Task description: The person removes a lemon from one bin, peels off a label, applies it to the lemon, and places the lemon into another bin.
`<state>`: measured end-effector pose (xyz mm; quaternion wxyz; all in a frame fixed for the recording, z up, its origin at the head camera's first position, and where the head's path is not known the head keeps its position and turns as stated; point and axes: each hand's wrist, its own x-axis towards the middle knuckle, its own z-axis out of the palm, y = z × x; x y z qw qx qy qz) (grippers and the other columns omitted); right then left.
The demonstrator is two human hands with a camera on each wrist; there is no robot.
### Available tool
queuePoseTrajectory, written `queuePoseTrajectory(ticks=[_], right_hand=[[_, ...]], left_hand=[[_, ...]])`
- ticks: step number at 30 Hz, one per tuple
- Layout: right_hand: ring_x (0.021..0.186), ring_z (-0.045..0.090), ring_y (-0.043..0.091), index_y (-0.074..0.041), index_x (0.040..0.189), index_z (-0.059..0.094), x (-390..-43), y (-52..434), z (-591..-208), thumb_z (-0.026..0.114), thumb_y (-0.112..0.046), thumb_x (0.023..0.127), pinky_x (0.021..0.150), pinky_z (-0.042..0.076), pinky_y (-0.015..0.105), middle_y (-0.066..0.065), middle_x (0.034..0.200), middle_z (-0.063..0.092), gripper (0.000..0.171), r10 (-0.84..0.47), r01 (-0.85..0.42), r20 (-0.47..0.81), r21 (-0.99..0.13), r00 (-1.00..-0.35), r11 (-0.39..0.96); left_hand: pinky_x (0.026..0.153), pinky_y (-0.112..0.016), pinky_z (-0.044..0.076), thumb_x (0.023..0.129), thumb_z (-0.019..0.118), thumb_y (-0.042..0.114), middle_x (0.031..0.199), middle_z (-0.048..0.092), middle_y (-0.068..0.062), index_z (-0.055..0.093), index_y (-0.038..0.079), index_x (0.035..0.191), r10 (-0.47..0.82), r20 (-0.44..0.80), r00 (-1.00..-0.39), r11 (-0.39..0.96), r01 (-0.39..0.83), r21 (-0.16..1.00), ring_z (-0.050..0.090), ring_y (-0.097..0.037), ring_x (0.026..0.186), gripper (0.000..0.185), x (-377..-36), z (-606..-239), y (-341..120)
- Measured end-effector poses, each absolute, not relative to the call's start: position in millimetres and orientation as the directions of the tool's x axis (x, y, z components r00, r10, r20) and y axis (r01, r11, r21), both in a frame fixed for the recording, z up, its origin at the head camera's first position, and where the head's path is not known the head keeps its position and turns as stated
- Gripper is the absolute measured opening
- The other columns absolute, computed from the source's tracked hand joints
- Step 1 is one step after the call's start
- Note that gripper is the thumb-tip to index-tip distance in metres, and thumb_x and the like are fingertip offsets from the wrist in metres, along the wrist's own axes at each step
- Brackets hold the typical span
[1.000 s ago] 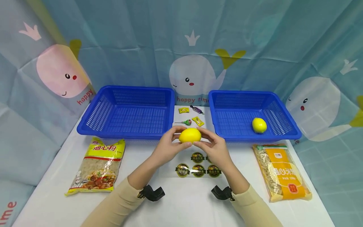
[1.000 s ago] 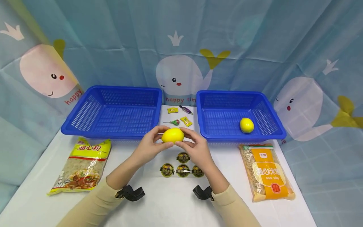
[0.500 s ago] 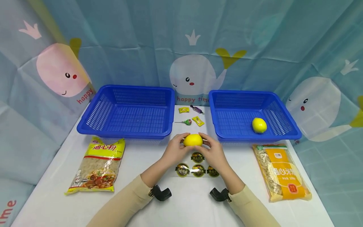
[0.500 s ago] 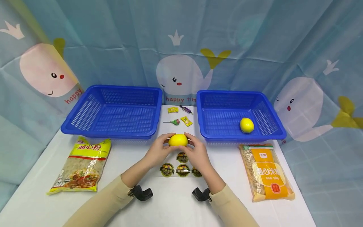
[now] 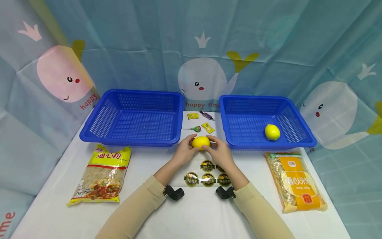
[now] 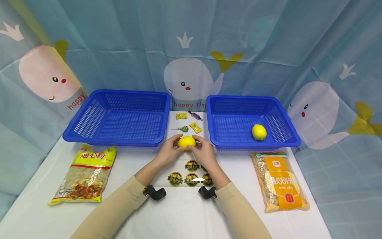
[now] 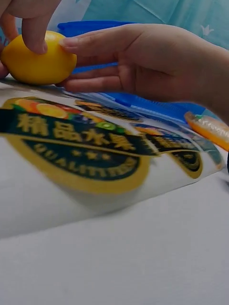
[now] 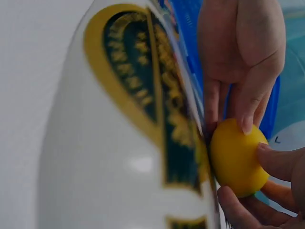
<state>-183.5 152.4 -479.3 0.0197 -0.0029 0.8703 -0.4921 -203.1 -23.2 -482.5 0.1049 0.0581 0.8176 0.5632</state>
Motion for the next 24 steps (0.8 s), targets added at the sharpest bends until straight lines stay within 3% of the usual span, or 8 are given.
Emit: queuePoseTrajectory(ticks=[11,24], right_hand=[[0.126,0.061,0.034,-0.013,0.141,0.058,-186.9,157.6,-486.7,0.075,-0.028,0.093,0.097,0.055,0.047,0.013,0.144,0.058,0.054,-0.048,0.013,-0.039,-0.887,-0.998,0.462],[0.131,0.058,0.035,-0.013,0.151,0.045,-182.4,161.8,-482.8,0.076,-0.034,0.091,0.099,0.054,0.048,0.016,0.147,0.054,0.071,-0.086,0.008,-0.062,-0.851,-0.994,0.525]], left_hand=[[0.109,-0.035,0.047,0.091,0.069,-0.002,0.143,0.050,-0.019,0.043,0.007,0.151,0.227,-0.069,-0.972,0.449,0.042,0.893,0.053,-0.030,0.133,0.066,-202.1,-486.9,-24.1],[0.111,-0.040,0.045,0.086,0.073,-0.003,0.148,0.047,-0.021,0.038,0.006,0.153,0.206,-0.118,-0.971,0.391,-0.029,0.920,0.052,-0.035,0.135,0.076,-193.7,-481.3,-28.0]])
